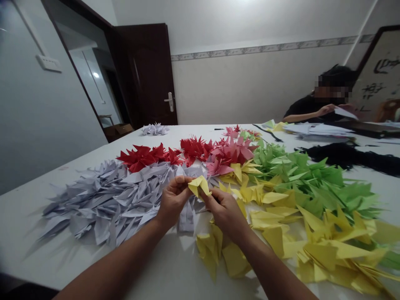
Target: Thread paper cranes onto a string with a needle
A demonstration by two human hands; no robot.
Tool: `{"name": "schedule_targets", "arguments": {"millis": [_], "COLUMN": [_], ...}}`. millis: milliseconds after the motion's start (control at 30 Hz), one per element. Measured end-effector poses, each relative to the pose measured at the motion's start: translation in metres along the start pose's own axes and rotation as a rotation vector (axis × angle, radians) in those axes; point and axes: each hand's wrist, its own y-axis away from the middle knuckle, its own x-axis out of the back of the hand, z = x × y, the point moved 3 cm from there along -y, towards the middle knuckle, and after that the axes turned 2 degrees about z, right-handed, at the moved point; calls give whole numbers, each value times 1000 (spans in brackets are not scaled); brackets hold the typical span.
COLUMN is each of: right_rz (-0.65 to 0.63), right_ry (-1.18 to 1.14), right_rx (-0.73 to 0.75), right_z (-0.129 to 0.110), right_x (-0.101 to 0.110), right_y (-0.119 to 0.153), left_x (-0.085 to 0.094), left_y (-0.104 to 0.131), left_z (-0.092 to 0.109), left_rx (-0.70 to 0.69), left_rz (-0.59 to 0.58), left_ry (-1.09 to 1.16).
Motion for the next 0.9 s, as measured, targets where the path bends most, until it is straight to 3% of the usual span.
{"name": "schedule_targets", "arguments": {"millis": [200, 367, 467, 567, 700, 900], "right_rz": [32, 84, 224, 345, 413, 541], "right_ry": [-37, 160, 224, 241, 279, 285], "right_rx": [-50, 155, 288, 423, 602, 561], "right_z": [7, -9, -14, -17, -21, -17], "right_x": [0, 6, 12, 16, 18, 35], "right_y": [0, 2, 4, 7, 9, 4], "left_x": [-2, 1, 3, 0, -6, -4], "left_y": [2, 0, -1, 2, 10, 14], "left_z": [-3, 0, 1, 1, -3, -8], "left_rx": [20, 7, 7, -8, -5, -42], "left_rz": [-37, 10, 36, -24, -150, -174], "left_ry": [0, -30, -34, -54, -83, -199]}}
